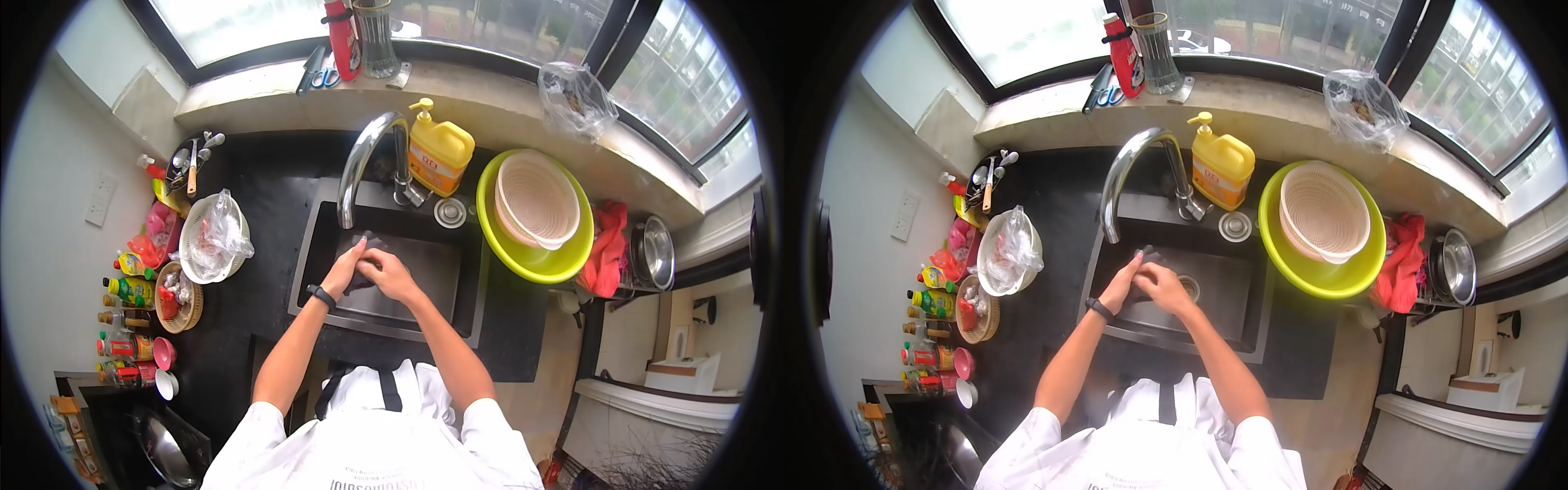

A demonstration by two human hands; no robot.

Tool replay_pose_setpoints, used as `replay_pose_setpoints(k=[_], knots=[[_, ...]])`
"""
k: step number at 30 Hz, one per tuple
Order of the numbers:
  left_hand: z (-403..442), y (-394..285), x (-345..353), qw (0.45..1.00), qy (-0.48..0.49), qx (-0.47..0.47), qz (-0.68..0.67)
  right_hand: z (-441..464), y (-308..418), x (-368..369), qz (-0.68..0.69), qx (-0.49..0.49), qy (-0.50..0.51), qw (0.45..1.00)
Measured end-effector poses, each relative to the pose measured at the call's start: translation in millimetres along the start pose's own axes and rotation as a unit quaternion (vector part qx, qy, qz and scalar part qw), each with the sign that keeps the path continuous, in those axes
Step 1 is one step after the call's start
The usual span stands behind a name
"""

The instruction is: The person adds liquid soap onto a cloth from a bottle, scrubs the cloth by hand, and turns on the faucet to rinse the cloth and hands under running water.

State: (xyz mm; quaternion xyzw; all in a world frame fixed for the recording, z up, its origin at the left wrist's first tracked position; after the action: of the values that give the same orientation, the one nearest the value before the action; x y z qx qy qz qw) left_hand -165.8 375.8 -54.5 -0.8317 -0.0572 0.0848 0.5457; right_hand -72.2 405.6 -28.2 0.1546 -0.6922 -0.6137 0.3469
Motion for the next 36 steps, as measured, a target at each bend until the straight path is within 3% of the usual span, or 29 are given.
replay_pose_setpoints(k=[1, 2, 3, 5, 7, 9, 11, 13, 15, 17, 19, 20, 21, 23, 25, 27, 28, 29, 31, 32, 33, 35, 36], knots=[[-4, -1, 15, 0.997, 0.056, -0.047, -0.034, -4, 7, -1, 0.0, 0.002, -0.003, 1.0], [3, 7, 8, 0.997, 0.047, -0.047, -0.04, -8, 14, 3, -0.019, 0.014, 0.023, 0.999], [7, -14, -2, 0.996, -0.005, 0.053, 0.072, -11, 17, 6, -0.038, 0.026, 0.05, 0.998], [6, -36, -11, 0.947, -0.08, 0.14, 0.277, -22, 17, -1, -0.041, 0.032, 0.028, 0.998], [0, -44, -15, 0.947, -0.078, 0.136, 0.281, -28, 1, -28, -0.097, 0.033, -0.054, 0.993], [0, -50, -16, 0.945, -0.072, 0.136, 0.289, -25, -22, -52, -0.126, -0.002, -0.069, 0.99], [-2, -55, -25, 0.953, -0.106, 0.151, 0.239, -28, -19, -65, -0.198, -0.133, -0.055, 0.97], [-3, -56, -37, 0.948, -0.124, 0.157, 0.245, -27, -6, -69, -0.126, -0.129, -0.082, 0.98], [-2, -47, -41, 0.956, -0.149, 0.146, 0.204, -28, -11, -79, 0.052, -0.043, -0.167, 0.984], [6, -34, -32, 0.966, -0.158, 0.14, 0.149, -31, 21, -57, 0.051, -0.114, -0.243, 0.962], [8, -25, -15, 0.97, -0.154, 0.097, 0.162, -28, 15, -33, -0.114, -0.03, -0.251, 0.961], [9, -24, -4, 0.969, -0.146, 0.107, 0.17, -26, 28, -14, -0.111, -0.113, -0.277, 0.948], [8, -26, 8, 0.968, -0.137, 0.117, 0.177, -27, 33, -17, -0.147, -0.133, -0.327, 0.924], [-2, -27, 20, 0.952, -0.146, 0.121, 0.242, -19, 15, -42, -0.094, -0.04, -0.378, 0.92], [-13, -15, 21, 0.955, -0.156, 0.114, 0.223, -10, -9, -52, -0.067, 0.043, -0.342, 0.936], [6, 15, -7, 0.972, -0.168, 0.065, 0.152, -15, -10, -16, -0.137, -0.056, -0.3, 0.942], [10, 17, -10, 0.983, -0.117, 0.062, 0.124, -29, -3, 2, -0.189, -0.156, -0.332, 0.911], [9, 26, -9, 0.982, -0.099, 0.025, 0.162, -29, -14, 1, -0.203, -0.117, -0.319, 0.918], [-14, 7, 8, 0.974, -0.116, 0.059, 0.186, -13, -53, -34, -0.136, 0.06, -0.289, 0.946], [-14, 8, 19, 0.981, -0.077, 0.072, 0.164, -8, -41, -39, -0.158, 0.042, -0.241, 0.957], [-9, 0, 18, 0.975, -0.089, 0.124, 0.161, -9, -43, -37, -0.194, -0.092, -0.244, 0.946], [-2, -5, 1, 0.997, -0.071, 0.028, -0.001, -9, -48, -44, -0.184, -0.072, -0.249, 0.948], [-4, -29, -3, 0.994, -0.059, 0.075, -0.056, -12, -57, -52, -0.116, 0.029, -0.25, 0.961]])
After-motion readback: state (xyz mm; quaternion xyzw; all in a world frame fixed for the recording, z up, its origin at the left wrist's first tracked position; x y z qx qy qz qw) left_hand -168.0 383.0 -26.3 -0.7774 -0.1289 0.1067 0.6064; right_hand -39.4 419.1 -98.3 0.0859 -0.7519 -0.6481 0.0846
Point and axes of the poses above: each hand's wrist, its own z-axis towards the middle knuckle, its own x-axis out of the palm, y = z × x, the point moved 10 cm from there along z, towards the middle knuckle, and after that the axes turned 13 degrees about z, right-handed, at the moved point
